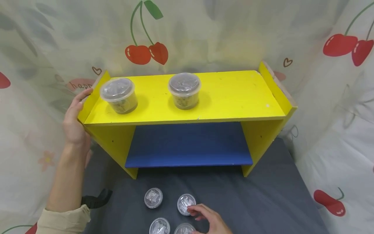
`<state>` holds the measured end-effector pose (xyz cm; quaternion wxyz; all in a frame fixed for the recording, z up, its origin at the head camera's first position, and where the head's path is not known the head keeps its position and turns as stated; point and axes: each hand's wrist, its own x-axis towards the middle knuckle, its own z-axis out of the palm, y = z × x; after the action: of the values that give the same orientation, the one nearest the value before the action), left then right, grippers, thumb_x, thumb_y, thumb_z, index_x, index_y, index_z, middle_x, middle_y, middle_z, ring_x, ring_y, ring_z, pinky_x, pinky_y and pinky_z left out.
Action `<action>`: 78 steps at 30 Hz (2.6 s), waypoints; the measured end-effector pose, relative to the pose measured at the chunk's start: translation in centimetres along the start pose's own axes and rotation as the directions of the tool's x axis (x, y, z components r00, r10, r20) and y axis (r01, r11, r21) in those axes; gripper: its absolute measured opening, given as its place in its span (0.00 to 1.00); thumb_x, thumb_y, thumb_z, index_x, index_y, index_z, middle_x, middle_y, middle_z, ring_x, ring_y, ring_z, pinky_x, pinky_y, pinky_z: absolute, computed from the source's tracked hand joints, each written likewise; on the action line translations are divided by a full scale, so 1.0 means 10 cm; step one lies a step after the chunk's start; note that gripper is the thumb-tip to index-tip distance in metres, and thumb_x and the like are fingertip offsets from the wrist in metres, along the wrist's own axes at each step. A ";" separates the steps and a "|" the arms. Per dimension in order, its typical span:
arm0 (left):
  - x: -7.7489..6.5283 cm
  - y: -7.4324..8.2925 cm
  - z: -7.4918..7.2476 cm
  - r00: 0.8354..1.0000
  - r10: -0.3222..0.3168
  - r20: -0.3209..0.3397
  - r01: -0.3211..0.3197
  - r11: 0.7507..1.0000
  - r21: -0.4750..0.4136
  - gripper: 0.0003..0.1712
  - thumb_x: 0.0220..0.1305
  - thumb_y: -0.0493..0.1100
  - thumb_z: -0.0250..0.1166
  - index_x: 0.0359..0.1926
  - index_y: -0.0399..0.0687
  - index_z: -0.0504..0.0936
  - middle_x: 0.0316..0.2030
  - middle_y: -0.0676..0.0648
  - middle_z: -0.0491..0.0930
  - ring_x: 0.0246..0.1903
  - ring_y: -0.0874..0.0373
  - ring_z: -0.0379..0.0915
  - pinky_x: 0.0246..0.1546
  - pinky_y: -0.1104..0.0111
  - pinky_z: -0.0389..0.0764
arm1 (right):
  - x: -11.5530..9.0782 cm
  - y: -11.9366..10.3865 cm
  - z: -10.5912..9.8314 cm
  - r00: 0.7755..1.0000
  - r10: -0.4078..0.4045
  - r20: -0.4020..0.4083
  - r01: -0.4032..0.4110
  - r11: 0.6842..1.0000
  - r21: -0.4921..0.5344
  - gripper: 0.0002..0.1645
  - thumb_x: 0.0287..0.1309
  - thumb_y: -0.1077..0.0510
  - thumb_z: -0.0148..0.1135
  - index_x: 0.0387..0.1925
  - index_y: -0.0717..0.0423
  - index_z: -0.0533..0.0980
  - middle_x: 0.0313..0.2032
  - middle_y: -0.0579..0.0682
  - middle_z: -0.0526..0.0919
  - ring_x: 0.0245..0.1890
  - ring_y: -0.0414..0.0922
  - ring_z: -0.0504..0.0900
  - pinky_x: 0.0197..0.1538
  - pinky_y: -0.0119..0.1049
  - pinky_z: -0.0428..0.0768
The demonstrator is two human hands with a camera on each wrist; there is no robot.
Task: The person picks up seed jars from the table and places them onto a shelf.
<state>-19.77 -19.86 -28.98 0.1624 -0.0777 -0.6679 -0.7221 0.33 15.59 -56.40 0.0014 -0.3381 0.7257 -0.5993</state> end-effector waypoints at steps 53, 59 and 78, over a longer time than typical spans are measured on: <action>0.00 -0.01 0.03 1.000 -0.004 0.008 0.004 1.000 0.001 0.27 0.75 0.47 0.38 0.67 0.53 0.73 0.68 0.51 0.64 0.56 0.51 0.67 0.52 0.70 0.72 | -0.33 0.58 0.52 0.969 0.231 0.091 -0.194 0.933 -0.305 0.35 0.64 0.49 0.63 0.71 0.41 0.66 0.61 0.48 0.79 0.60 0.39 0.76 0.55 0.35 0.78; 0.00 -0.01 0.02 1.000 -0.002 0.009 0.002 1.000 0.001 0.27 0.75 0.46 0.38 0.67 0.53 0.73 0.68 0.50 0.64 0.54 0.51 0.68 0.50 0.70 0.73 | -0.31 0.52 0.46 0.962 0.251 0.107 -0.213 0.935 -0.283 0.35 0.63 0.48 0.65 0.71 0.43 0.68 0.59 0.46 0.81 0.58 0.39 0.78 0.53 0.36 0.78; -0.02 0.00 0.00 1.000 -0.001 0.011 0.001 0.999 -0.036 0.27 0.75 0.46 0.38 0.67 0.51 0.73 0.68 0.47 0.65 0.47 0.52 0.71 0.46 0.70 0.75 | 0.03 0.02 0.04 0.922 0.359 0.146 -0.345 0.932 -0.113 0.52 0.47 0.45 0.79 0.71 0.49 0.64 0.54 0.44 0.82 0.50 0.38 0.80 0.52 0.36 0.78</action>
<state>-19.62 -19.81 -29.02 0.1569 -0.0841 -0.6558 -0.7336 0.21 15.09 -56.57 0.1547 -0.2500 0.7967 -0.5280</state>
